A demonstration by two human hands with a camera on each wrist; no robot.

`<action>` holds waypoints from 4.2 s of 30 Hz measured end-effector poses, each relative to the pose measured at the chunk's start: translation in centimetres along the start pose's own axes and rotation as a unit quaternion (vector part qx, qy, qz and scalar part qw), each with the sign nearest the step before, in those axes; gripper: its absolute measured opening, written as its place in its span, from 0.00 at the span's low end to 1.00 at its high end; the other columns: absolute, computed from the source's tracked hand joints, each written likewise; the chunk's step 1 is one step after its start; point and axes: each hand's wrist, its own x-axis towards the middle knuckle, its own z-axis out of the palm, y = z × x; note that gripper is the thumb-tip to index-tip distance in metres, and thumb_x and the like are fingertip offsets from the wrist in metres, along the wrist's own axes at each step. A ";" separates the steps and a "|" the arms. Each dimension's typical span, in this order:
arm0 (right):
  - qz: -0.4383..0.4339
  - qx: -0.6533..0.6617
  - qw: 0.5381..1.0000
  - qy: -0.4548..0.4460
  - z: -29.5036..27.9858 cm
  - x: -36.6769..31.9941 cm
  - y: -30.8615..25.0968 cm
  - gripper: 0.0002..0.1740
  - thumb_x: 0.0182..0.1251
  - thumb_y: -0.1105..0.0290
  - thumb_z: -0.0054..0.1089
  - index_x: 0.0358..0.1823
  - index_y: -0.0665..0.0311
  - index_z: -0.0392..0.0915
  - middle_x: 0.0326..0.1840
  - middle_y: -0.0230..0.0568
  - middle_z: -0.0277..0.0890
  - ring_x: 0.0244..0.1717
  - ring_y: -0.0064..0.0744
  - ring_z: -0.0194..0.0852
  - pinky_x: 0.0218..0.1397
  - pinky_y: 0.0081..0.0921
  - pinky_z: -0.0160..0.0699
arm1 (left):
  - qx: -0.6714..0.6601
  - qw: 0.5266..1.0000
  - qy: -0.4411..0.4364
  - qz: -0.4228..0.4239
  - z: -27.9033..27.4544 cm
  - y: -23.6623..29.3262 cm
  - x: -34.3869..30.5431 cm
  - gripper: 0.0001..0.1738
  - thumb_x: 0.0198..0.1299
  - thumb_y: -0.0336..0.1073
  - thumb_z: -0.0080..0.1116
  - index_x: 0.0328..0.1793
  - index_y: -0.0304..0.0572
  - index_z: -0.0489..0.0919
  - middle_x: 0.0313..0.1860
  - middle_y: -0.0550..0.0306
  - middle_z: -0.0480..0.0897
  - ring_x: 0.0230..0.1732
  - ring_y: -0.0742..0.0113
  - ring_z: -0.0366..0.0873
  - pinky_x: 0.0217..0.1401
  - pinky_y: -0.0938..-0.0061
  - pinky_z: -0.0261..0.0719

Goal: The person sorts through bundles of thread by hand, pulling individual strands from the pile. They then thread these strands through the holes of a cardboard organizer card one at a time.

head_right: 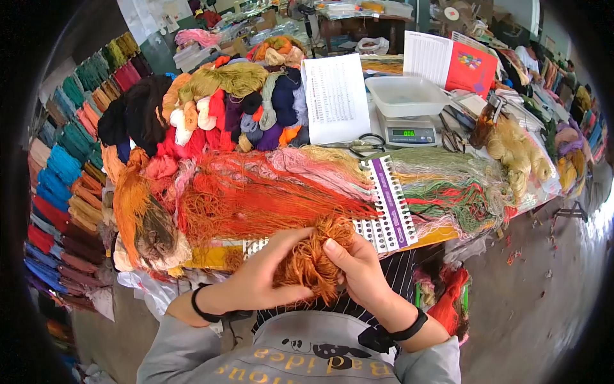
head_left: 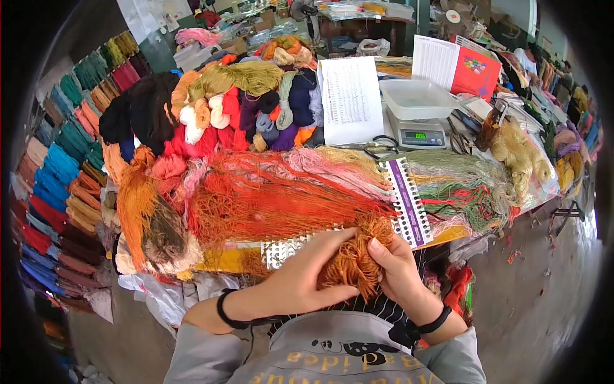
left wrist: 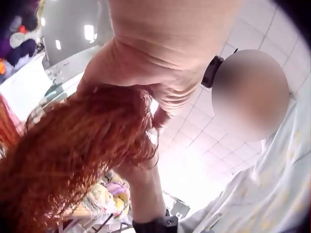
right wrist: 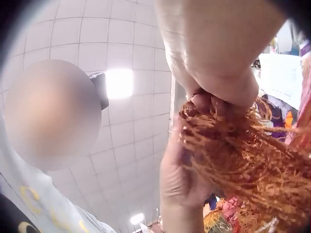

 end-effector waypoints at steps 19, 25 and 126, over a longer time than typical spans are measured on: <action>-0.193 -0.184 0.964 -0.008 -1.4 -0.3 1.6 0.14 0.64 0.78 0.55 0.51 0.69 0.71 0.47 0.35 0.74 0.47 0.21 0.72 0.52 0.21 0.73 | -0.402 0.880 0.051 -0.248 4.8 -2.7 0.2 0.25 0.66 0.39 0.52 0.63 0.35 0.60 0.52 0.56 0.70 0.55 0.70 0.69 0.58 0.75 0.68; -0.075 0.078 0.994 -0.002 -1.4 -1.2 1.6 0.10 0.66 0.72 0.54 0.47 0.65 0.70 0.37 0.36 0.76 0.37 0.25 0.75 0.41 0.22 0.78 | -0.417 0.857 -0.086 -0.289 3.6 -1.6 0.3 0.28 0.64 0.36 0.55 0.66 0.34 0.61 0.57 0.54 0.71 0.57 0.73 0.69 0.59 0.79 0.69; 0.028 -0.615 0.700 0.363 -62.1 -15.7 11.6 0.13 0.62 0.67 0.57 0.40 0.70 0.80 0.31 0.40 0.80 0.30 0.28 0.76 0.32 0.26 0.75 | 0.314 0.906 -0.120 -0.258 13.4 -20.1 -10.5 0.08 0.53 0.36 0.59 0.39 0.46 0.77 0.40 0.54 0.75 0.42 0.51 0.76 0.40 0.58 0.76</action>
